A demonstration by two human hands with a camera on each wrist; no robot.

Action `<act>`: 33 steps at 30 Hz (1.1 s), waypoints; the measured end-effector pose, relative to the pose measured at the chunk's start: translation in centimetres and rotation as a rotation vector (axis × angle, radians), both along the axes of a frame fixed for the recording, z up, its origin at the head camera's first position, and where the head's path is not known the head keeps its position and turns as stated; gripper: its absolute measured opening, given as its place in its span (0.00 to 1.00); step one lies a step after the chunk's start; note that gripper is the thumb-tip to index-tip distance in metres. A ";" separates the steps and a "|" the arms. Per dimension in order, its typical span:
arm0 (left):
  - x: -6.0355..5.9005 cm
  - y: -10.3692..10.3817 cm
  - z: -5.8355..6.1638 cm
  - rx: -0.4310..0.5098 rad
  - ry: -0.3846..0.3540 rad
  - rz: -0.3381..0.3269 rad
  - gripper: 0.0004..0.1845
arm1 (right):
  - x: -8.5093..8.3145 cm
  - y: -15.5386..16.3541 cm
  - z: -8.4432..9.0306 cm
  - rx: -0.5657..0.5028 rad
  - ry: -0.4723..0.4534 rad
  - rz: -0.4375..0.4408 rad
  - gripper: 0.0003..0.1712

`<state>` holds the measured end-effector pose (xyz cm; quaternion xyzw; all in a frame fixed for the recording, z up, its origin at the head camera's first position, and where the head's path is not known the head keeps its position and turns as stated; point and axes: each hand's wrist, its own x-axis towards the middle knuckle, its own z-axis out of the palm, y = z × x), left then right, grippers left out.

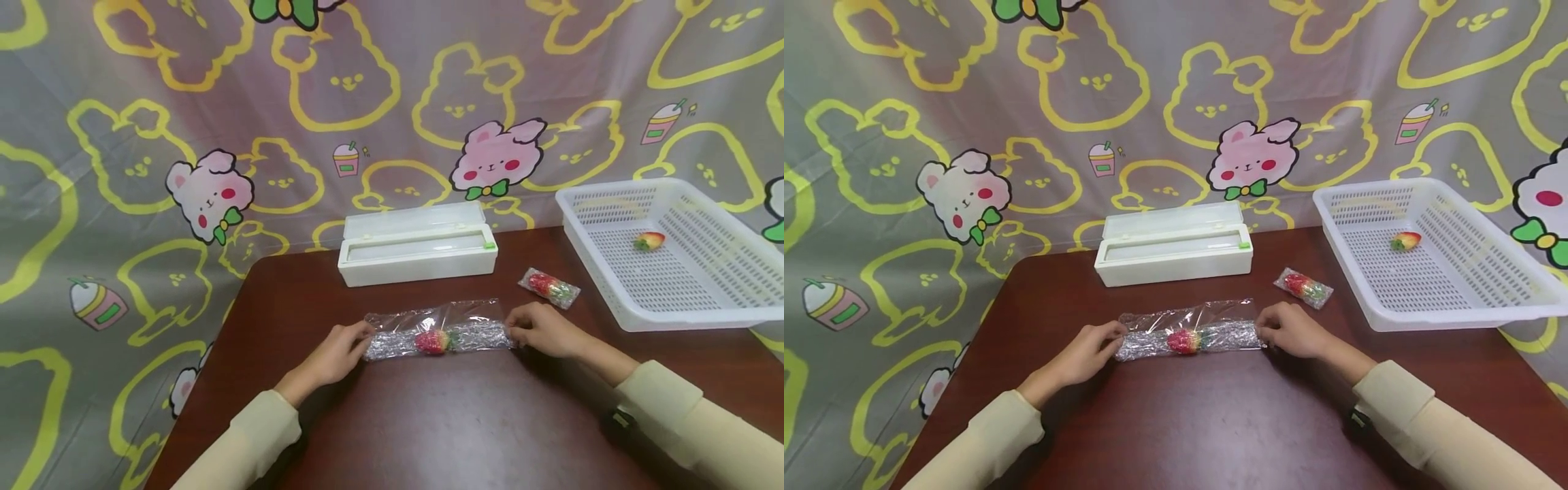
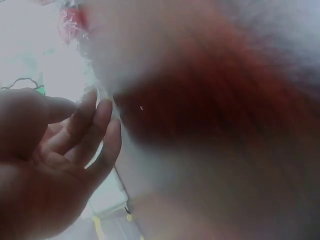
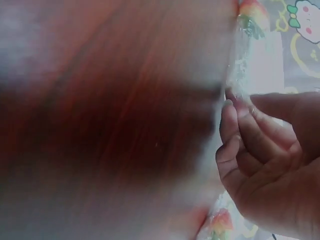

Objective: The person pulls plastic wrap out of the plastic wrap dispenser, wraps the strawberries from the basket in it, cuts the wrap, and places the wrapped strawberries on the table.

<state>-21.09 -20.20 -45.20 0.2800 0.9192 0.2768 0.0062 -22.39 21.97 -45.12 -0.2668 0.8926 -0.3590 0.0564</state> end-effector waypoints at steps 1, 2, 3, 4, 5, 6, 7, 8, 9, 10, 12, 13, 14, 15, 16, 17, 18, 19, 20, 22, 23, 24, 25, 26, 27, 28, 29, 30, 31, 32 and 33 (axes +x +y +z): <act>-0.2 0.2 -0.1 -0.008 0.004 0.010 0.09 | -0.2 -0.1 -0.1 0.002 -0.012 -0.014 0.05; -0.4 0.3 -0.3 -0.018 0.013 0.021 0.09 | -0.3 -0.3 -0.1 0.007 -0.016 -0.028 0.04; -0.5 0.4 -0.4 -0.026 0.019 0.031 0.09 | -0.5 -0.5 -0.1 0.016 -0.011 -0.039 0.04; -0.6 0.5 -0.5 -0.035 0.027 0.044 0.09 | -0.6 -0.6 -0.1 0.031 0.014 -0.044 0.04; -0.6 0.6 -0.5 -0.045 0.039 0.060 0.09 | -0.6 -0.8 0.0 0.050 0.036 -0.051 0.03; -0.6 0.6 -0.5 -0.061 0.058 0.080 0.10 | -0.7 -0.9 0.1 0.072 0.065 -0.059 0.02; -0.5 0.6 -0.5 -0.079 0.087 0.099 0.10 | -0.7 -1.0 0.3 0.098 0.105 -0.068 0.02; -0.4 0.6 -0.3 -0.097 0.120 0.119 0.11 | -0.6 -1.1 0.6 0.129 0.158 -0.082 0.02; -0.2 0.7 0.0 -0.112 0.161 0.134 0.11 | -0.4 -1.3 1.0 0.159 0.217 -0.094 0.04; 0.0 0.9 0.3 -0.124 0.197 0.139 0.11 | -0.2 -1.5 1.4 0.181 0.269 -0.103 0.06; 0.3 1.7 1.1 -0.125 0.255 0.120 0.11 | 0.3 -2.4 2.3 0.195 0.334 -0.092 0.10; 0.3 2.3 1.5 -0.113 0.267 0.093 0.11 | 0.5 -3.0 2.6 0.185 0.351 -0.071 0.11; 0.4 2.9 1.8 -0.101 0.263 0.056 0.10 | 0.7 -3.8 2.8 0.171 0.355 -0.036 0.13; 0.3 3.5 2.0 -0.094 0.237 0.015 0.09 | 0.7 -4.5 2.8 0.150 0.343 0.012 0.14; 0.2 4.1 2.1 -0.095 0.206 -0.026 0.09 | 0.7 -5.2 2.7 0.129 0.314 0.059 0.14; 0.1 4.5 2.0 -0.101 0.166 -0.058 0.09 | 0.6 -5.8 2.3 0.116 0.288 0.102 0.14; 0.0 4.8 1.8 -0.113 0.132 -0.082 0.09 | 0.4 -6.2 1.9 0.097 0.259 0.131 0.14; -0.1 5.0 1.5 -0.127 0.102 -0.100 0.10 | 0.3 -6.4 1.4 0.088 0.234 0.147 0.13; -0.2 4.9 1.2 -0.145 0.074 -0.109 0.10 | 0.2 -6.5 0.9 0.089 0.218 0.153 0.13; -0.3 4.3 0.6 -0.164 0.036 -0.111 0.10 | 0.1 -6.0 0.1 0.090 0.203 0.135 0.13; -0.2 3.9 0.4 -0.165 0.016 -0.100 0.10 | 0.1 -5.6 -0.2 0.093 0.201 0.122 0.13; -0.2 3.4 0.3 -0.166 0.011 -0.089 0.10 | 0.1 -5.1 -0.3 0.093 0.194 0.110 0.13; -0.1 2.9 0.3 -0.170 0.005 -0.077 0.10 | 0.1 -4.6 -0.2 0.105 0.191 0.100 0.13; 0.0 2.4 0.4 -0.180 0.004 -0.064 0.09 | 0.2 -4.2 -0.2 0.122 0.189 0.092 0.12; 0.1 2.0 0.4 -0.194 0.014 -0.054 0.09 | 0.2 -3.8 0.0 0.144 0.189 0.083 0.12; 0.2 1.6 0.6 -0.217 0.024 -0.041 0.09 | 0.3 -3.4 0.2 0.175 0.199 0.078 0.10; 0.4 1.4 0.7 -0.248 0.043 -0.036 0.10 | 0.5 -3.1 0.5 0.212 0.211 0.071 0.09; 0.5 1.3 0.9 -0.283 0.070 -0.039 0.11 | 0.6 -2.9 0.7 0.251 0.234 0.065 0.09; 0.7 1.2 1.0 -0.314 0.104 -0.047 0.13 | 0.7 -2.7 0.7 0.292 0.269 0.064 0.11; 0.7 1.3 1.1 -0.344 0.143 -0.060 0.15 | 0.7 -2.6 0.8 0.332 0.306 0.066 0.13; 0.8 1.4 1.2 -0.367 0.185 -0.080 0.17 | 0.8 -2.7 0.8 0.368 0.351 0.074 0.14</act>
